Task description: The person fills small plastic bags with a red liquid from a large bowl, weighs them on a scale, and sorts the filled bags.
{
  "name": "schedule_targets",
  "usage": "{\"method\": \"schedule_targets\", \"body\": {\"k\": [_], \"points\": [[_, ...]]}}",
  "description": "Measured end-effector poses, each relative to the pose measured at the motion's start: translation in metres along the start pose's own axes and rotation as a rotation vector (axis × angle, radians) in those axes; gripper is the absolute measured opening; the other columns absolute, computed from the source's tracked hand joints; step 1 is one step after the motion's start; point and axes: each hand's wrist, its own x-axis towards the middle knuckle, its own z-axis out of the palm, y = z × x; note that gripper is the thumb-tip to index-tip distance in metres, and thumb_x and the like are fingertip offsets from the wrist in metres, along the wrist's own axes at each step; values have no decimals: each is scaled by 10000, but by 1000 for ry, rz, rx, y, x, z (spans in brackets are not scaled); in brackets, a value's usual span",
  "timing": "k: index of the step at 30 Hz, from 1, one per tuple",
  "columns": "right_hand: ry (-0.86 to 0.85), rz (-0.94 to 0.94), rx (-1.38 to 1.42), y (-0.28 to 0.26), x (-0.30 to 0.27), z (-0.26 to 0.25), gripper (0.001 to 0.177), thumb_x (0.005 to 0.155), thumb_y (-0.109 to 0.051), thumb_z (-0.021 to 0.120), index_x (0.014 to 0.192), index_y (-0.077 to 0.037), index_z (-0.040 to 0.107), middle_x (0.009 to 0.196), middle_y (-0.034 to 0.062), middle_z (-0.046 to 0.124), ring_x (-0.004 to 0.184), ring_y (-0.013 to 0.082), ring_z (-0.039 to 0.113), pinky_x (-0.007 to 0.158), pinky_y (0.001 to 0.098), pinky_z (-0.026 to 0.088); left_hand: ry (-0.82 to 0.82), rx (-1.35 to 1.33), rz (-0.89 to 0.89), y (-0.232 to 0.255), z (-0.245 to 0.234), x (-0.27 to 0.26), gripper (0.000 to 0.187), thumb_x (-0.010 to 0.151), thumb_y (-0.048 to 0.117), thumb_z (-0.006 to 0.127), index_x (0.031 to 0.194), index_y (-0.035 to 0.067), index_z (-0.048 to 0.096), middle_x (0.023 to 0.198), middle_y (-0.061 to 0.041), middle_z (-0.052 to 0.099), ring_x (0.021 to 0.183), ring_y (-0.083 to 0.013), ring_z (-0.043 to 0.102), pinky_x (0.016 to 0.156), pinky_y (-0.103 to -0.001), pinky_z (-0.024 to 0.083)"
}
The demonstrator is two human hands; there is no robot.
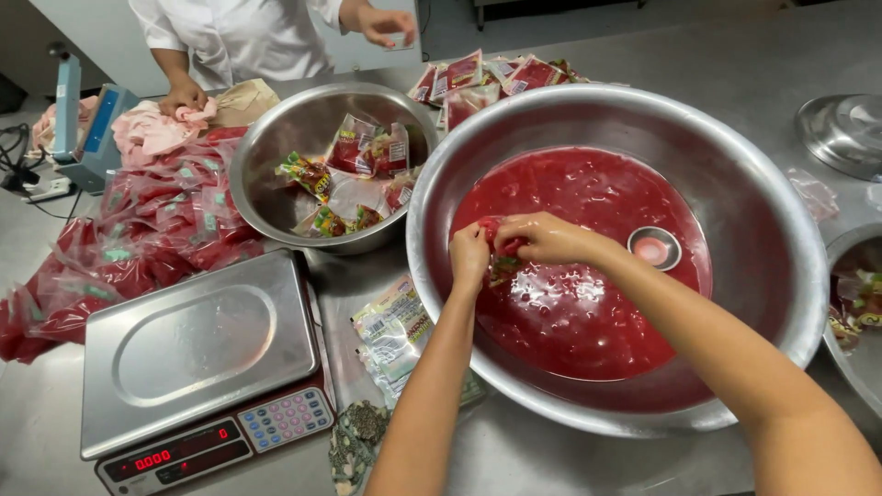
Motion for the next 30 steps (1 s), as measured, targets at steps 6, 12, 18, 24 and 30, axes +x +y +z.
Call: {"method": "schedule_targets", "body": {"k": [6, 12, 18, 24, 30], "points": [[-74, 129, -203, 4, 7, 8, 513, 820, -18, 558, 1284, -225, 627, 1134, 129, 685, 1078, 358, 652, 948, 485, 512, -31, 66, 61, 14, -3, -9, 339, 908, 515, 575, 1116, 296, 729, 1103, -19, 723, 1162, -276, 610, 957, -390, 512], [60, 225, -86, -33, -9, -18, 348, 916, -3, 542, 1211, -142, 663, 978, 156, 740, 918, 313, 723, 829, 410, 602, -32, 33, 7, 15, -7, -13, 316, 907, 490, 580, 1095, 293, 739, 944, -50, 751, 1046, -284, 671, 891, -406, 542], [639, 201, 533, 15, -19, -23, 186, 949, -22, 567, 1072, -66, 699, 978, 195, 699, 864, 276, 715, 740, 377, 620, 28, -227, 46, 31, -24, -27, 342, 898, 368, 581, 1095, 135, 734, 596, -85, 656, 658, -207, 682, 699, -364, 571], [96, 411, -178, 177, -1, 103, 287, 837, -249, 614, 1099, -262, 730, 1012, 108, 755, 1014, 345, 689, 900, 462, 546, 224, -815, 174, 46, -100, -54, 295, 952, 164, 542, 1147, 3, 694, 509, 34, 448, 426, -18, 437, 373, -140, 399], [-150, 277, -585, 217, 38, 157, 534, 737, -109, 665, 1269, -150, 631, 1174, 183, 584, 1116, 346, 611, 860, 411, 602, 599, -687, 382, -14, -241, -31, 256, 979, 191, 555, 1123, 47, 710, 491, -19, 461, 415, -55, 449, 370, -171, 383]]}}
